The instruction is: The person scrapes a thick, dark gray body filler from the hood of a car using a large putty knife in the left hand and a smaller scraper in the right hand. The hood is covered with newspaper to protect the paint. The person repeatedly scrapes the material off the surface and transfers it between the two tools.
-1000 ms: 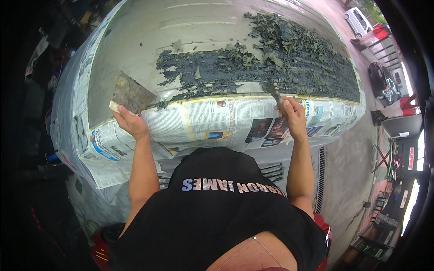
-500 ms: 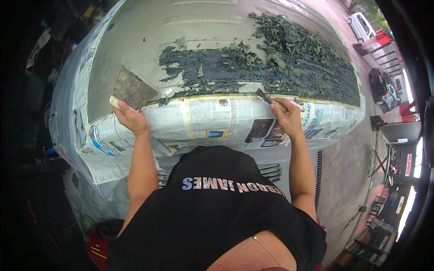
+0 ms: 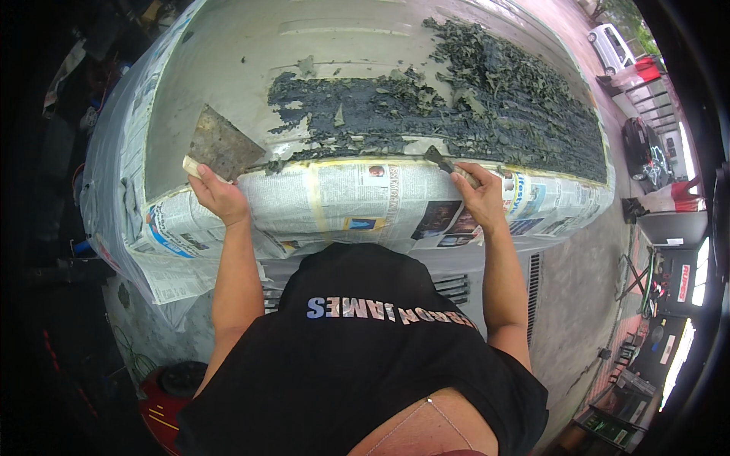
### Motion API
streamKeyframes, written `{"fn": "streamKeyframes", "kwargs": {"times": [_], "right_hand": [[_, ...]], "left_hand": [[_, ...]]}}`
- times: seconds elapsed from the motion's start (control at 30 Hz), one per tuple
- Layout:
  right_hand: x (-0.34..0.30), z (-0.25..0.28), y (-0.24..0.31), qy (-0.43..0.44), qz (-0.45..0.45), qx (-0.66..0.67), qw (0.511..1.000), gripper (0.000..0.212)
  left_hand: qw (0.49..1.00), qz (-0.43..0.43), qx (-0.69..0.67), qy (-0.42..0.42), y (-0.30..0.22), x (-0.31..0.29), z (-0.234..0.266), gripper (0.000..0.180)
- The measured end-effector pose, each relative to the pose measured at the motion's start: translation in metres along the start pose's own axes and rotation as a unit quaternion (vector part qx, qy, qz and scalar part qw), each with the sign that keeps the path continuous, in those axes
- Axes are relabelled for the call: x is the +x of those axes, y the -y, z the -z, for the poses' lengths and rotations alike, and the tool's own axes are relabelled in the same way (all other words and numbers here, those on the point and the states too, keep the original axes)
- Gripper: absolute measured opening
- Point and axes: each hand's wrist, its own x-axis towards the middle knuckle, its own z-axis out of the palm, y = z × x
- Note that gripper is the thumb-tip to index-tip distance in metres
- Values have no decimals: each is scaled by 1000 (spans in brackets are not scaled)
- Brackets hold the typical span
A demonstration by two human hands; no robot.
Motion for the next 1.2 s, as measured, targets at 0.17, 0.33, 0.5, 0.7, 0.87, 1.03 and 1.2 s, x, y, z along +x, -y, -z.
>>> {"fn": "streamKeyframes", "kwargs": {"times": [0.17,0.33,0.5,0.7,0.87,1.03,1.2], "right_hand": [[2,-1,2,12,-25,-16,999,27],[3,-13,11,8,2,32,999,28],[6,-18,15,17,-5,34,999,30],[-4,0,-4,-22,-54,92,994,31],[-11,1,-10,-26,-45,66,996,30],[-8,-10,-6,-46,1,46,998,29],[-10,-15,-13,-71,53,3,996,27]], "left_hand": [[1000,-6,5,-1,-1,-1,0,39],[1000,-7,18,8,3,0,3,39],[1000,-10,10,3,4,1,2,39],[1000,-22,15,5,-2,0,-1,40],[1000,-9,24,6,1,0,2,39],[1000,18,6,-3,2,0,2,38],[1000,-8,13,3,-5,-2,-2,38]]}}
